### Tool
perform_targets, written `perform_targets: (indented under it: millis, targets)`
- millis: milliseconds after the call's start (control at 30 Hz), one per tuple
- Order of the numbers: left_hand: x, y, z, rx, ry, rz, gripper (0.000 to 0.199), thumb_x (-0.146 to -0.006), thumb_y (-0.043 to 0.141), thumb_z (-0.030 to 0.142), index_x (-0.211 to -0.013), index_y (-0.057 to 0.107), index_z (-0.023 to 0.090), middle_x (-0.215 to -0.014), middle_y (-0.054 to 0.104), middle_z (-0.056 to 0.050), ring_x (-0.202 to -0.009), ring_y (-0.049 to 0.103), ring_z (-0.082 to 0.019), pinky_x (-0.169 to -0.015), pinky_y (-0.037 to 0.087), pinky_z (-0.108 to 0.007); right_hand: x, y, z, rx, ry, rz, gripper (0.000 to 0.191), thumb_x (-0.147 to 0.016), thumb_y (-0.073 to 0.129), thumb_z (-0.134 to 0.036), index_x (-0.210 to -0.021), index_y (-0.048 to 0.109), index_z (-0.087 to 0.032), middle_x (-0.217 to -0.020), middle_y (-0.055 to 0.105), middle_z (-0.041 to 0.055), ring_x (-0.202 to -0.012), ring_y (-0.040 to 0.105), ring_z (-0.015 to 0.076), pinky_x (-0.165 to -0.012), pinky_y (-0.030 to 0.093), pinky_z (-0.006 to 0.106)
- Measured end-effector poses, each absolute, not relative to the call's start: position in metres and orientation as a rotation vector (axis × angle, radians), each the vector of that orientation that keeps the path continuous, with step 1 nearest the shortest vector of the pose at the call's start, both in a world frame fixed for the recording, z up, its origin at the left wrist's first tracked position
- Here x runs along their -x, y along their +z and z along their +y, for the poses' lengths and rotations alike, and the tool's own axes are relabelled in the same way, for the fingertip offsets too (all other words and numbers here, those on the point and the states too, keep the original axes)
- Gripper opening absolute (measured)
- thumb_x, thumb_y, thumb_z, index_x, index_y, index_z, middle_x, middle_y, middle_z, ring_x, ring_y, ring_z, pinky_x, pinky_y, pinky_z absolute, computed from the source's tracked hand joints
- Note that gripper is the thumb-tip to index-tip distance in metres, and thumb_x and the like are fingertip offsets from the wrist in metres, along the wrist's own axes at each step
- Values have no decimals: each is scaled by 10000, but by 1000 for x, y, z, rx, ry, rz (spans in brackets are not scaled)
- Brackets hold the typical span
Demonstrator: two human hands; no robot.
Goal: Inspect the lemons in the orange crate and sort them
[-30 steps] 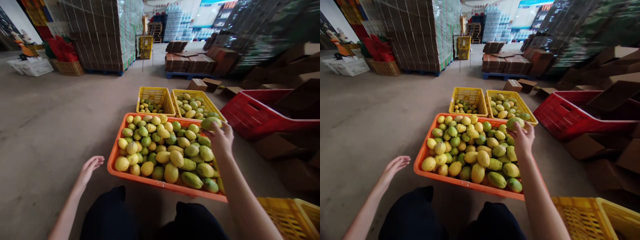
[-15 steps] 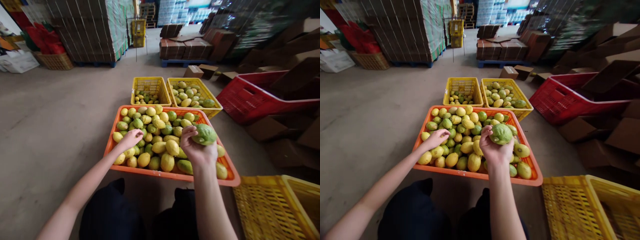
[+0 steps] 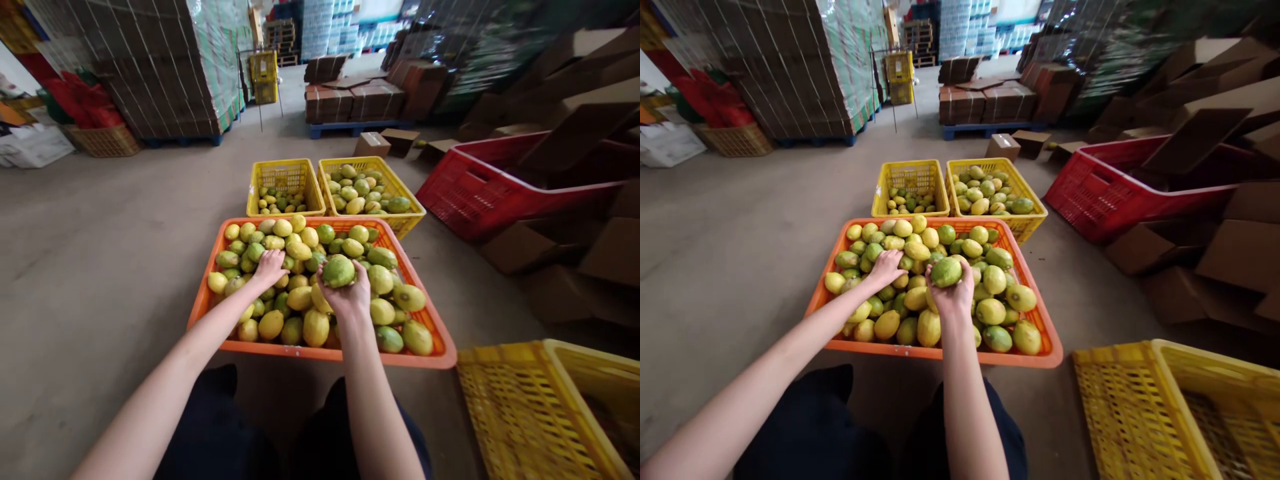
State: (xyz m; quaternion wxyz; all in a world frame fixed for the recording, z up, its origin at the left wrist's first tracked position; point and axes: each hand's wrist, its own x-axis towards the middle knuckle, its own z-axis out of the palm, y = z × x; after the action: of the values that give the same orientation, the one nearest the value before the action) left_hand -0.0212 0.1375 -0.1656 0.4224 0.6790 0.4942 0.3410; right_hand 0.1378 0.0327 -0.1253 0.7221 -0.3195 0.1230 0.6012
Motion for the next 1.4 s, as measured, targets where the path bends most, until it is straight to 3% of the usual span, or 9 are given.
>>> perform_targets:
  millis: [133, 267, 433, 633, 867, 1100, 1267, 1400]
  targets:
    - [38, -140, 128, -1443, 945, 1199, 343, -566, 1005, 189, -725, 702, 221, -892, 742, -75, -1148, 668, -340, -1143, 437, -427, -137, -127, 35, 695, 1376, 257, 179, -863, 661, -366, -995, 600, -260, -873, 733, 25, -751, 716, 193, -613, 657, 312]
    - [55, -109, 110, -1037, 1026, 1009, 181, -794, 876, 271, -867, 745, 169, -912, 782, -55, -1015, 709, -239, -983, 515, -336, -132, -129, 36, 667, 1348, 171, 196, -835, 716, -360, -967, 615, -256, -848, 742, 14, -741, 726, 203, -650, 675, 350]
    - [65, -80, 86, -392, 1133, 747, 297, -917, 683, 460, -1018, 727, 185, -1001, 785, -96, -911, 731, -223, -833, 607, -349, -117, -124, 32, 714, 1365, 136, 180, -820, 744, -325, -932, 629, -242, -770, 735, -4, -696, 717, 202, -657, 679, 367]
    - [75, -88, 65, -216, 1202, 628, 377, -886, 617, 391, -1190, 709, 188, -1070, 773, -106, -920, 745, -218, -745, 628, -304, -99, -120, 20, 820, 1476, 8, 203, -784, 776, -332, -914, 655, -234, -759, 757, 13, -692, 738, 235, -654, 687, 410]
    - [66, -106, 56, -222, 1170, 785, 316, -886, 711, 512, -1003, 695, 219, -929, 744, -70, -806, 734, -214, -713, 620, -324, -82, -114, 13, 901, 1513, -142, 282, -761, 765, -495, -862, 682, -245, -672, 733, 5, -750, 778, 282, -649, 677, 416]
    - [53, -99, 44, -232, 1056, 675, 285, -842, 683, 427, -854, 689, 142, -718, 688, -57, -559, 651, -171, -506, 524, -261, -75, -106, 17, 781, 1515, -22, 262, -747, 738, -426, -898, 708, -215, -694, 738, 37, -792, 782, 291, -672, 681, 413]
    - [62, -89, 40, -278, 1078, 630, 302, -819, 673, 461, -826, 674, 159, -702, 685, -68, -662, 720, -229, -592, 595, -314, -80, -97, 14, 663, 1467, 34, 140, -740, 730, -258, -866, 683, -221, -778, 772, 25, -758, 765, 232, -703, 686, 384]
    - [65, -84, 40, -395, 1110, 680, 333, -755, 690, 502, -776, 671, 171, -745, 721, -109, -802, 773, -301, -658, 632, -368, -82, -97, 14, 734, 1448, 18, 114, -816, 768, -301, -848, 691, -224, -762, 777, 11, -688, 740, 194, -559, 624, 296]
